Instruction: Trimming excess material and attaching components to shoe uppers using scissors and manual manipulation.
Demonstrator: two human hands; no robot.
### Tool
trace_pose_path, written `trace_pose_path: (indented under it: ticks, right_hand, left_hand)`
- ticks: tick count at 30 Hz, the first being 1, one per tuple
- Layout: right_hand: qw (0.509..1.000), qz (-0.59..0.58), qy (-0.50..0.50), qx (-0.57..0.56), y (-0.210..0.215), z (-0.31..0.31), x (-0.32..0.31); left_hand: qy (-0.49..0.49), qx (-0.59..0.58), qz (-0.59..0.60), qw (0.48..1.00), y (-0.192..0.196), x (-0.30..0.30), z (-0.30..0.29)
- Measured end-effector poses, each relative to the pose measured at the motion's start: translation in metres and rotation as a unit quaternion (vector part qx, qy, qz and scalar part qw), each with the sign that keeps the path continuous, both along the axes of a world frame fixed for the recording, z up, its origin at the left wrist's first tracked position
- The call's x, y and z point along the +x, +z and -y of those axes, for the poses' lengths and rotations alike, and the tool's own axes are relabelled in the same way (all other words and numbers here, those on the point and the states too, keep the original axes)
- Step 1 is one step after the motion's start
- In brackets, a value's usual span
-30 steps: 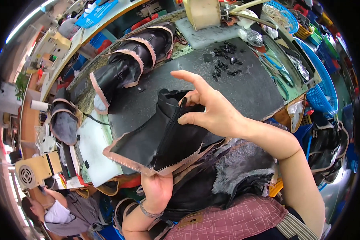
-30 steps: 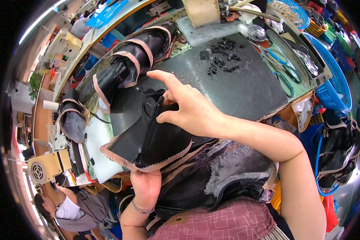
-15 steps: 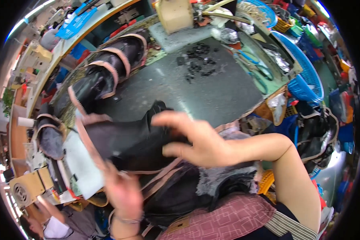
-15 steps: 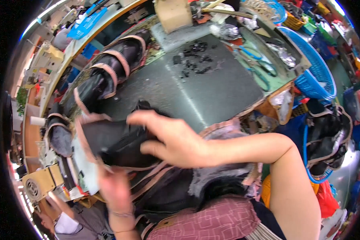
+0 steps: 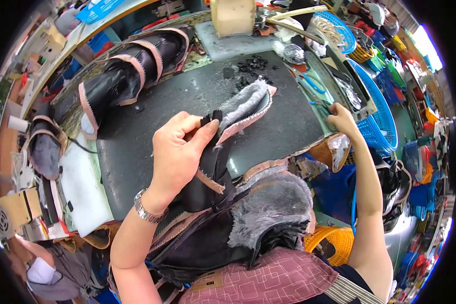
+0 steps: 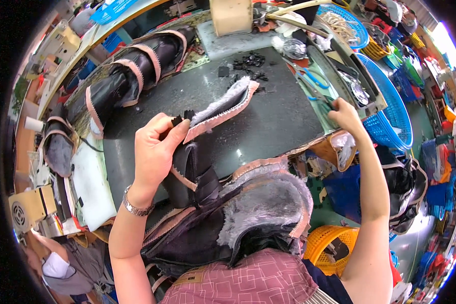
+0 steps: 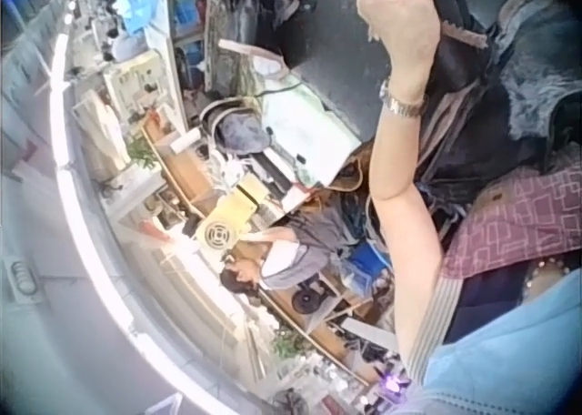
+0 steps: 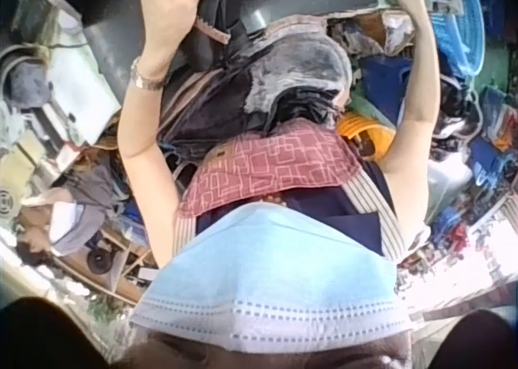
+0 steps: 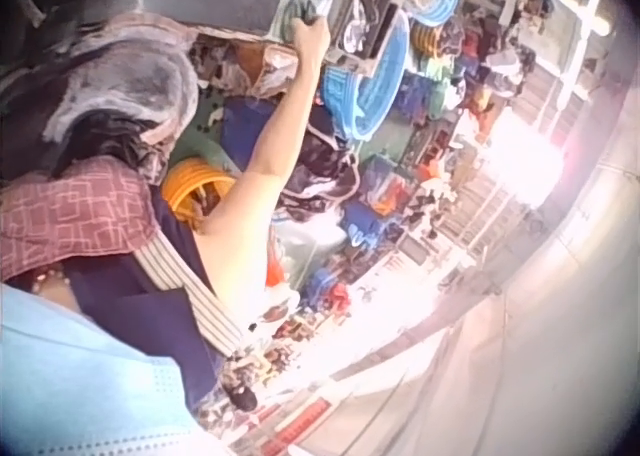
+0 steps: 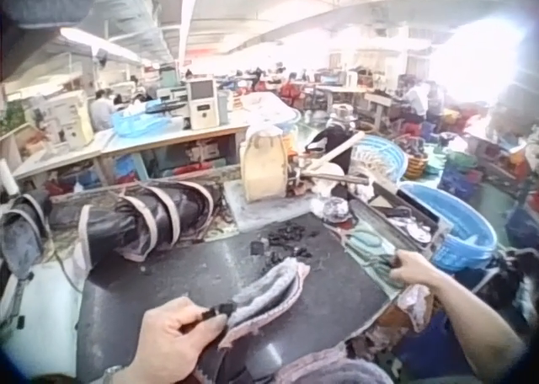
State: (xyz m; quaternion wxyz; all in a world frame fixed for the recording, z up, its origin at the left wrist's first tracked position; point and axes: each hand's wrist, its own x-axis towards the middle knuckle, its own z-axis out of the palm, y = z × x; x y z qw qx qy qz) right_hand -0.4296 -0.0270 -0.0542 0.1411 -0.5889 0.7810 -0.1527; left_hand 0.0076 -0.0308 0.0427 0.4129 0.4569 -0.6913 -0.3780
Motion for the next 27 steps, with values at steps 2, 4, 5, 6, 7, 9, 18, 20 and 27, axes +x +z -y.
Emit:
trace_pose_path:
  ticks: [2, 4, 5, 6, 7, 9, 18, 20, 27]
  right_hand:
    - [0.993, 0.107, -0.013, -0.053, 0.005, -0.007, -0.012]
    - [0.955, 0.285, 0.039, -0.076, 0.045, -0.016, 0.018]
    - [0.964, 0.245, 0.058, -0.089, 0.072, -0.019, 0.048]
    - [0.950, 0.266, 0.141, -0.089, 0.100, -0.024, 0.070]
    - [0.958, 0.193, 0.190, -0.095, 0.126, -0.022, 0.100]
    - [0.946, 0.078, 0.277, -0.148, 0.144, -0.010, 0.145]
    - [0.912, -0.093, 0.399, -0.010, 0.155, -0.024, 0.155]
    - [0.914, -0.092, 0.395, 0.016, 0.159, -0.025, 0.158]
    - [0.925, -0.014, 0.365, 0.102, 0.172, -0.022, 0.160]
  left_hand:
    - [0.002, 0.008, -0.017, 1.000, -0.006, -0.001, 0.002]
    - [0.009, 0.022, -0.051, 0.998, -0.008, -0.010, 0.000]
    - [0.000, 0.017, -0.039, 0.999, -0.006, -0.012, -0.001]
    - [-0.001, 0.009, -0.061, 0.998, -0.006, -0.013, -0.003]
    - [-0.003, 0.001, -0.083, 0.997, -0.008, -0.013, -0.003]
    - [-0.014, -0.006, -0.075, 0.997, -0.013, -0.012, -0.004]
    - [0.008, 0.039, -0.153, 0.987, -0.017, -0.022, -0.014]
    - [0.019, 0.075, -0.166, 0.983, -0.015, -0.019, -0.014]
    - [0.024, 0.067, -0.200, 0.977, -0.020, -0.016, -0.012]
